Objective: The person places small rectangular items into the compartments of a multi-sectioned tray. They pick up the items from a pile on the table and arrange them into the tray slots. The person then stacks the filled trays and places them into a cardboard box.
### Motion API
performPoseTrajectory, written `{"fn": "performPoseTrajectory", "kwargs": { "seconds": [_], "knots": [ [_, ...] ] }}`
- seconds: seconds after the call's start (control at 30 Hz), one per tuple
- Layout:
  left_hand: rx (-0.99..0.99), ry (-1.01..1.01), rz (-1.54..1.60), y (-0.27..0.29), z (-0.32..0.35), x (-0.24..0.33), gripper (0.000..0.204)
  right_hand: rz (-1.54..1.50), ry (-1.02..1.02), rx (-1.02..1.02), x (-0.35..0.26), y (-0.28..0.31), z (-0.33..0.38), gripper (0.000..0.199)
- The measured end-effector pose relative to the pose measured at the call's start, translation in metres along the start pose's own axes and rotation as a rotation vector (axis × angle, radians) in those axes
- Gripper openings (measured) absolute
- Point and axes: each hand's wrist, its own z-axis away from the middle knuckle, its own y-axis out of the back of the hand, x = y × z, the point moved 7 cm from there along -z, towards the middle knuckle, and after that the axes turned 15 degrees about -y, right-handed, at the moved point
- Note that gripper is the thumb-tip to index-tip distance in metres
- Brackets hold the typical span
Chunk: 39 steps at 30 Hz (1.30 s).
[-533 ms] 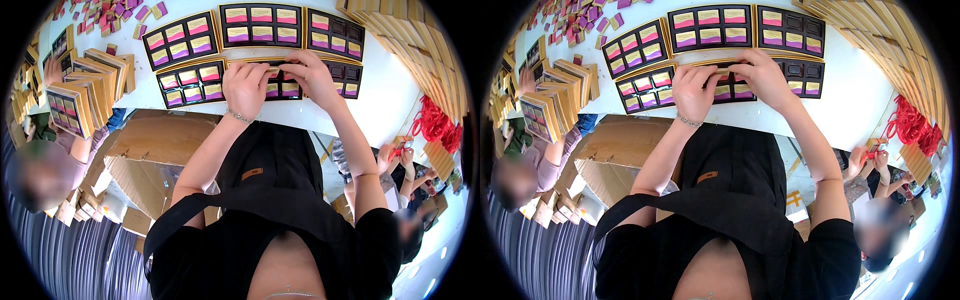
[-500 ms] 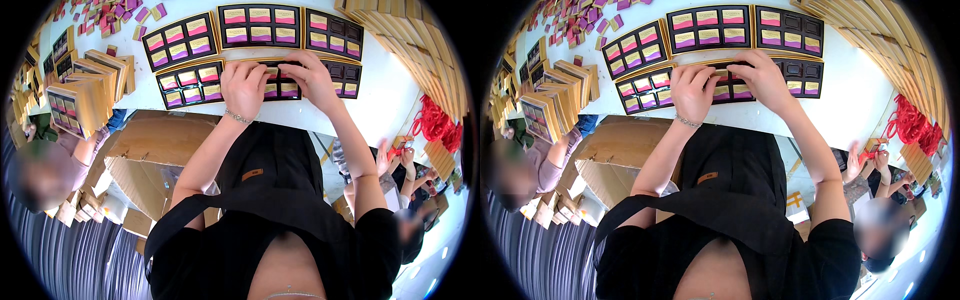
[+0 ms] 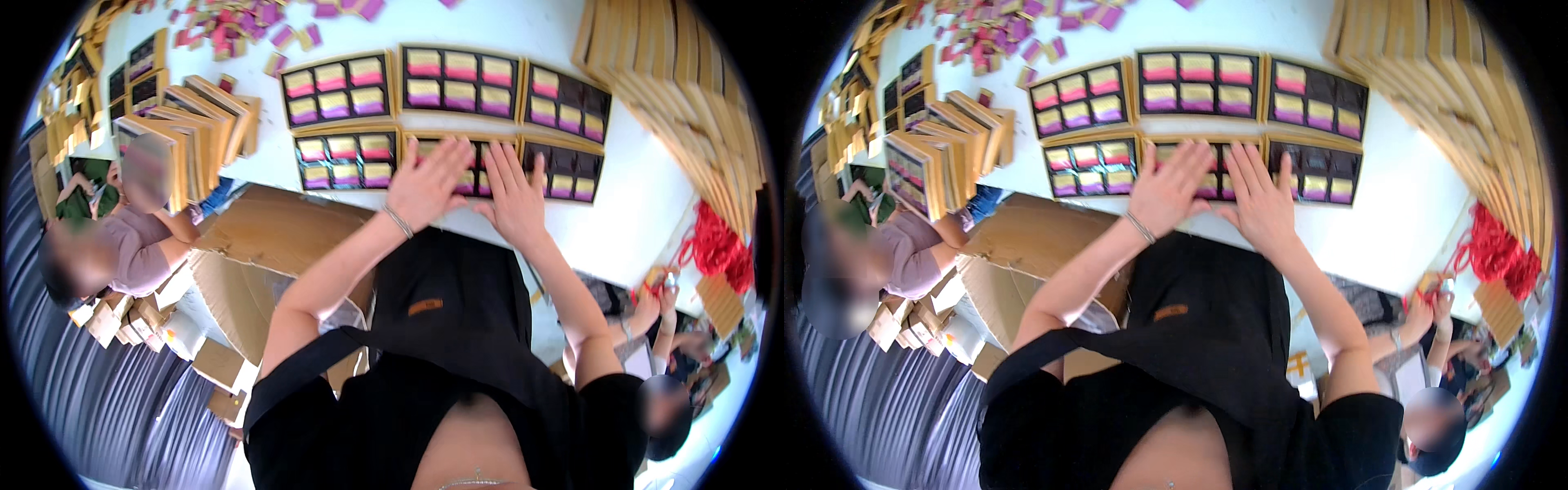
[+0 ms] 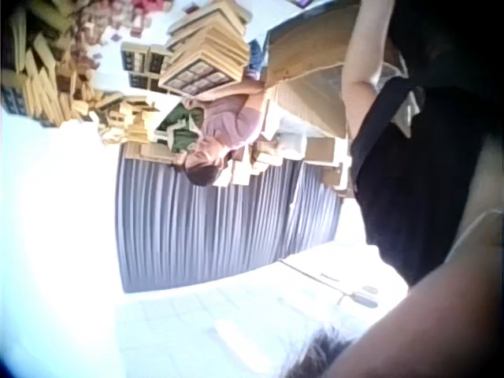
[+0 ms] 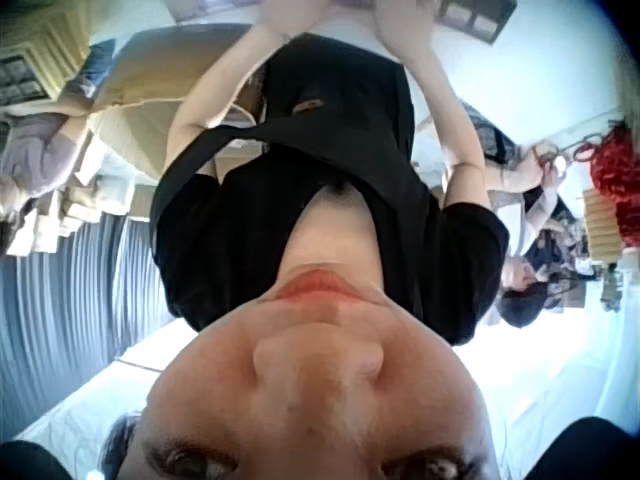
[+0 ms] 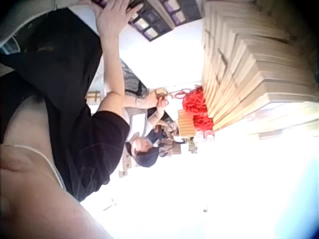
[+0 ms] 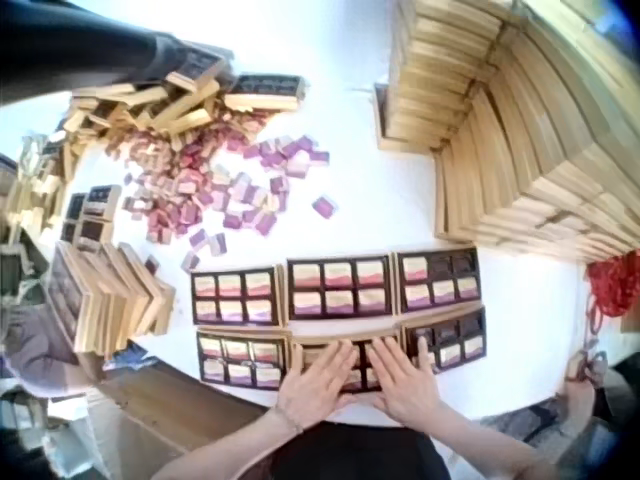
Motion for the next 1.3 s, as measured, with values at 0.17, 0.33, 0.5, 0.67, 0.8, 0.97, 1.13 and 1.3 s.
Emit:
{"fn": "performPoseTrajectory", "kwargs": {
  "seconds": [0.17, 0.33, 0.5, 0.67, 0.8, 0.97, 1.13, 1.3],
  "knots": [
    [0.238, -0.024, 0.097, 0.056, -0.007, -0.019, 0.087, -0.333, 0.096, 0.296, -0.004, 0.076, -0.049, 0.054],
    [0.506, 0.526, -0.352, 0.131, -0.064, -0.247, 0.052, -0.548, 0.148, 0.594, -0.019, 0.125, -0.242, 0.033],
    [0.333, 0.500, -0.370, 0.109, -0.085, -0.378, 0.053, -0.304, 0.323, 0.739, -0.119, 0.143, -0.399, 0.035],
    [0.019, 0.568, -0.159, 0.107, -0.093, -0.351, 0.047, -0.110, 0.353, 0.788, -0.080, 0.114, -0.438, 0.030],
    [0.565, 0.420, -0.265, 0.128, -0.086, -0.379, 0.043, -0.414, 0.247, 0.561, -0.085, 0.138, -0.428, 0.020],
    [0.256, 0.484, -0.240, 0.119, -0.122, -0.385, 0.035, -0.436, 0.249, 0.643, -0.076, 0.146, -0.435, 0.012],
    [0.568, 0.419, -0.372, 0.139, -0.129, -0.394, 0.028, -0.362, 0.181, 0.544, -0.077, 0.154, -0.450, 0.015],
    [0.477, 0.410, -0.050, 0.122, -0.145, -0.402, 0.038, -0.737, -0.060, 0.043, -0.080, 0.141, -0.482, 0.016]
  ]
}}
